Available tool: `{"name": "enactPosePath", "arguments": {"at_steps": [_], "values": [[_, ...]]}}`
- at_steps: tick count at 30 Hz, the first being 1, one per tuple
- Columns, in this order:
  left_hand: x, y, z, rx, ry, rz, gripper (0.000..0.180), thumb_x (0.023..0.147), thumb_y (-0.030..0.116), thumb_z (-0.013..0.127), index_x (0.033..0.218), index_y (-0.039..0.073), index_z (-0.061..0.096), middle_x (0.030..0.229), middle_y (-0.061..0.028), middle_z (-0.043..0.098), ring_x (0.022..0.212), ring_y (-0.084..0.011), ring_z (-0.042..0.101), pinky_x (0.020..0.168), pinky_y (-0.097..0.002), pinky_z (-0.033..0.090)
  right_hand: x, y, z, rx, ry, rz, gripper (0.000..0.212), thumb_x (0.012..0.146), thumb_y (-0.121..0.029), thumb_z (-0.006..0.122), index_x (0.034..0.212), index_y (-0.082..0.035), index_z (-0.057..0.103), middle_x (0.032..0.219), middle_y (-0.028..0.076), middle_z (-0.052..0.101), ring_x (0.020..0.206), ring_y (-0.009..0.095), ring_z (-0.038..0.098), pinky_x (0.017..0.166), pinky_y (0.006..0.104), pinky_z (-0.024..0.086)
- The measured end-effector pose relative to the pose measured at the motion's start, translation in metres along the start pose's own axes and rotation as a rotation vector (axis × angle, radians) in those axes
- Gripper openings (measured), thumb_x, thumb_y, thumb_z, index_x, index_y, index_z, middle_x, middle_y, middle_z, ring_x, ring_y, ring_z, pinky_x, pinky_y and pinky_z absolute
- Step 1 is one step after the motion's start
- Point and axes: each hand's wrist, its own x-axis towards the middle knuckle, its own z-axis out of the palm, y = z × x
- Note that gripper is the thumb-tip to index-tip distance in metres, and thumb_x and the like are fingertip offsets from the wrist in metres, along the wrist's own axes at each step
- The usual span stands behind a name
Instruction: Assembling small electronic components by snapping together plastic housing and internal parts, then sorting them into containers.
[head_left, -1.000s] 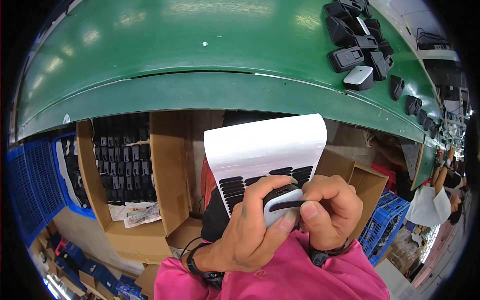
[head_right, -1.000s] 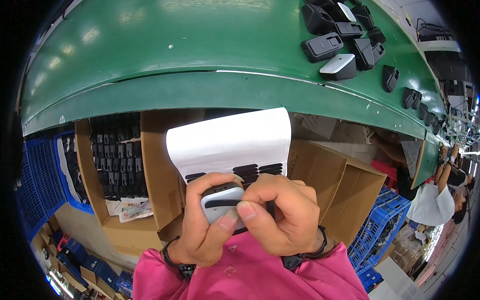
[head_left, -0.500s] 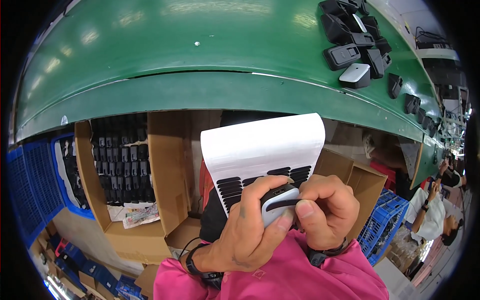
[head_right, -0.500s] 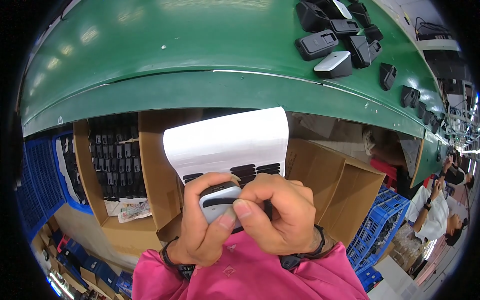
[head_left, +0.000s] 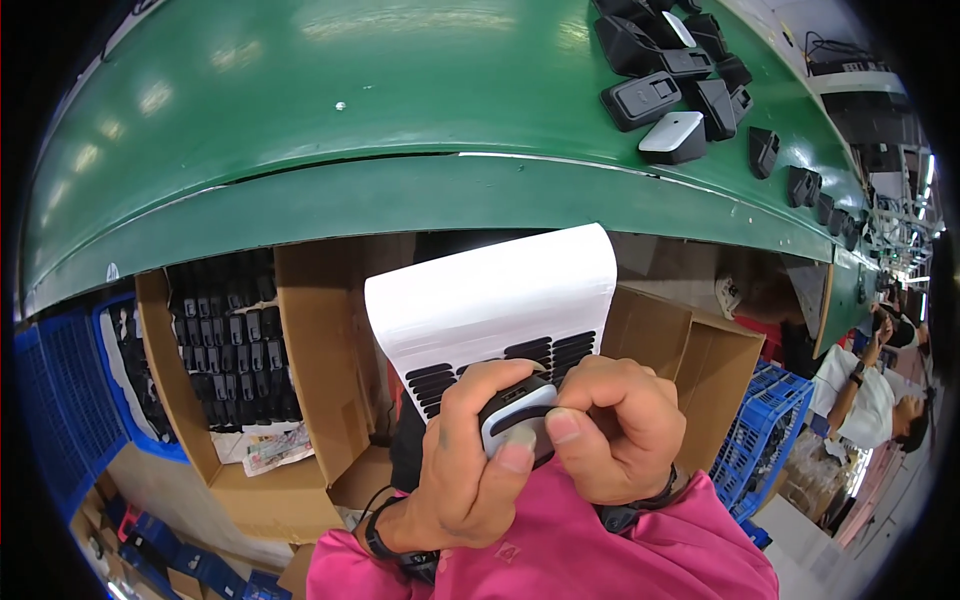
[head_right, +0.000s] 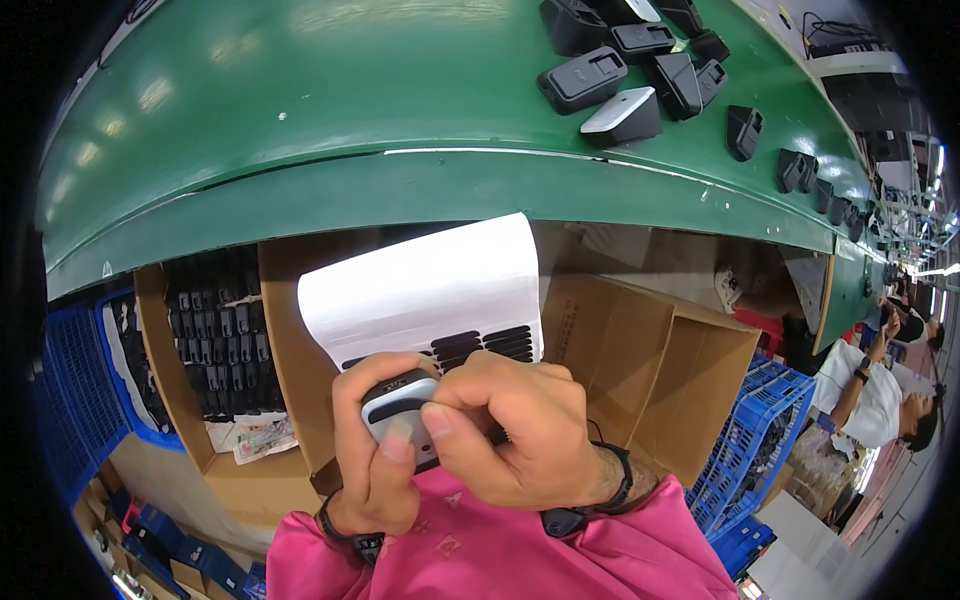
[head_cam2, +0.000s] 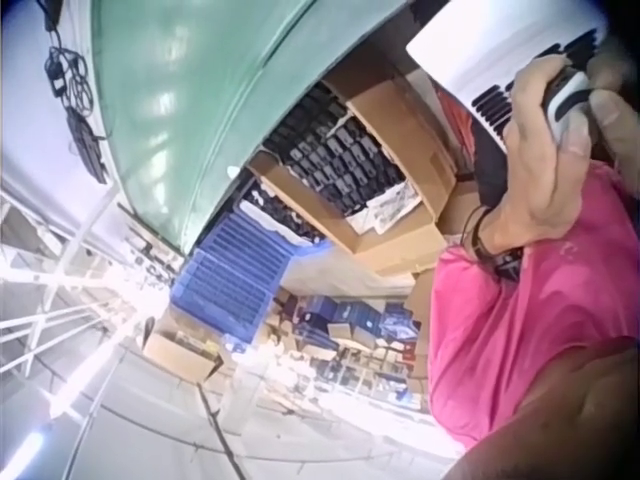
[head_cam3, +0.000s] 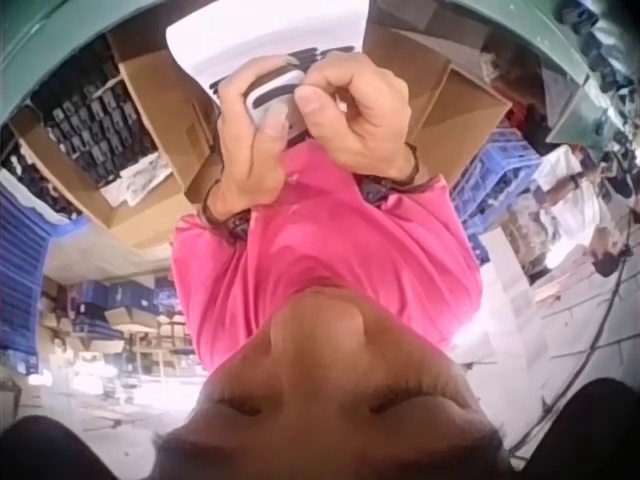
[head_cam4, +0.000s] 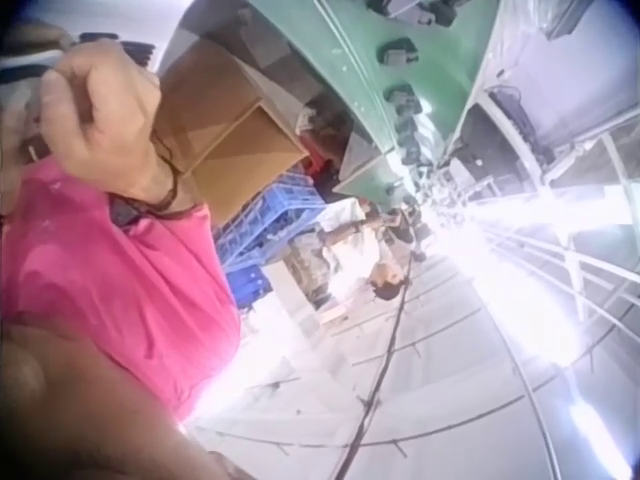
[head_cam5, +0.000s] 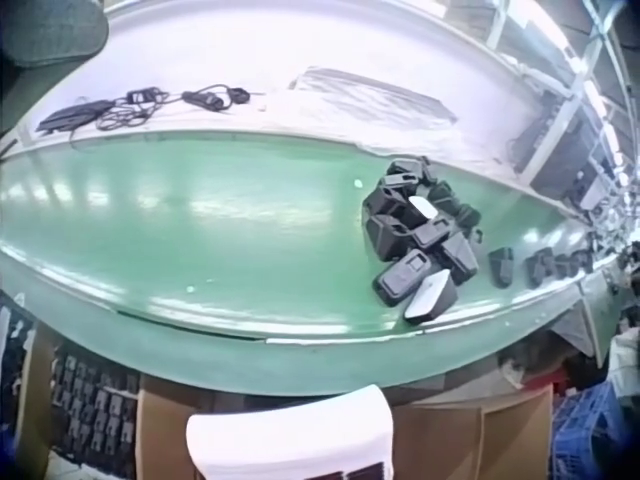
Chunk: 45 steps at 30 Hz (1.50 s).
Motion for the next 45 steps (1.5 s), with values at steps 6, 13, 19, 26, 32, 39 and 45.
{"name": "enactPosePath", "arguments": {"at_steps": [6, 13, 19, 26, 32, 39, 45], "values": [[0.000, -0.002, 0.003, 0.079, 0.014, 0.034, 0.041, 0.090, 0.009, 0.049, 0.123, -0.012, 0.041, 0.106, -0.0256, 0.055, 0.080, -0.0287, 0.060, 0.071, -0.0360, 0.049, -0.002, 0.002, 0.002, -0.020, 0.022, -0.008, 0.010, 0.081, -0.002, 0.062, 0.081, 0.001, 0.053, 0.062, 0.005, 0.055, 0.049, 0.011, 0.048, 0.045, 0.0235, 0.035], [0.001, -0.006, 0.006, 0.178, 0.012, 0.088, 0.040, 0.088, 0.008, 0.050, 0.122, -0.012, 0.041, 0.101, -0.0259, 0.055, 0.074, -0.0304, 0.059, 0.065, -0.0383, 0.049, -0.003, 0.003, 0.001, -0.073, 0.057, -0.001, 0.010, 0.080, -0.001, 0.062, 0.080, 0.001, 0.053, 0.063, 0.006, 0.056, 0.050, 0.011, 0.049, 0.045, 0.0236, 0.035], [0.004, -0.006, 0.006, 0.273, 0.013, 0.172, 0.041, 0.086, 0.005, 0.052, 0.121, -0.012, 0.041, 0.102, -0.0265, 0.055, 0.076, -0.0341, 0.060, 0.067, -0.0398, 0.050, -0.005, 0.006, 0.001, -0.105, 0.062, -0.007, 0.009, 0.079, -0.001, 0.062, 0.080, 0.001, 0.053, 0.065, 0.006, 0.056, 0.051, 0.012, 0.048, 0.047, 0.0240, 0.036], [0.003, -0.004, 0.005, 0.283, 0.031, 0.168, 0.040, 0.088, 0.007, 0.050, 0.123, -0.010, 0.041, 0.103, -0.0260, 0.056, 0.082, -0.0337, 0.060, 0.073, -0.0393, 0.050, 0.002, 0.003, -0.003, -0.111, 0.032, 0.139, 0.014, 0.080, -0.005, 0.064, 0.074, -0.003, 0.052, 0.063, 0.002, 0.054, 0.053, 0.008, 0.046, 0.048, 0.0226, 0.034], [-0.004, -0.014, -0.004, -0.457, 0.109, -0.331, 0.041, 0.091, 0.016, 0.042, 0.127, -0.005, 0.039, 0.114, -0.0147, 0.053, 0.105, -0.0182, 0.050, 0.092, -0.0309, 0.040, -0.001, 0.022, -0.023, 0.245, 0.226, 0.504, 0.021, 0.085, -0.008, 0.066, 0.071, -0.001, 0.052, 0.058, -0.002, 0.052, 0.056, 0.002, 0.043, 0.048, 0.0215, 0.034], [-0.017, -0.016, -0.021, -0.247, 0.262, -0.198, 0.031, 0.091, 0.026, 0.059, 0.109, 0.003, 0.051, 0.091, -0.0060, 0.056, 0.078, -0.0105, 0.054, 0.066, -0.0238, 0.045, -0.007, 0.015, 0.001, -0.299, 0.166, 0.263, 0.014, 0.086, -0.009, 0.055, 0.073, -0.006, 0.051, 0.062, -0.004, 0.044, 0.053, 0.005, 0.038, 0.049, 0.0218, 0.031], [-0.099, -0.069, -0.123, -0.359, 0.805, -0.199, 0.034, 0.096, 0.033, 0.041, 0.118, 0.008, 0.049, 0.098, -0.0032, 0.054, 0.081, -0.0101, 0.053, 0.068, -0.0255, 0.047, -0.017, 0.080, -0.072, -0.069, 0.513, 0.387, 0.025, 0.097, -0.020, 0.052, 0.074, -0.010, 0.048, 0.058, -0.006, 0.035, 0.049, 0.003, 0.030, 0.045, 0.0205, 0.021]]}}
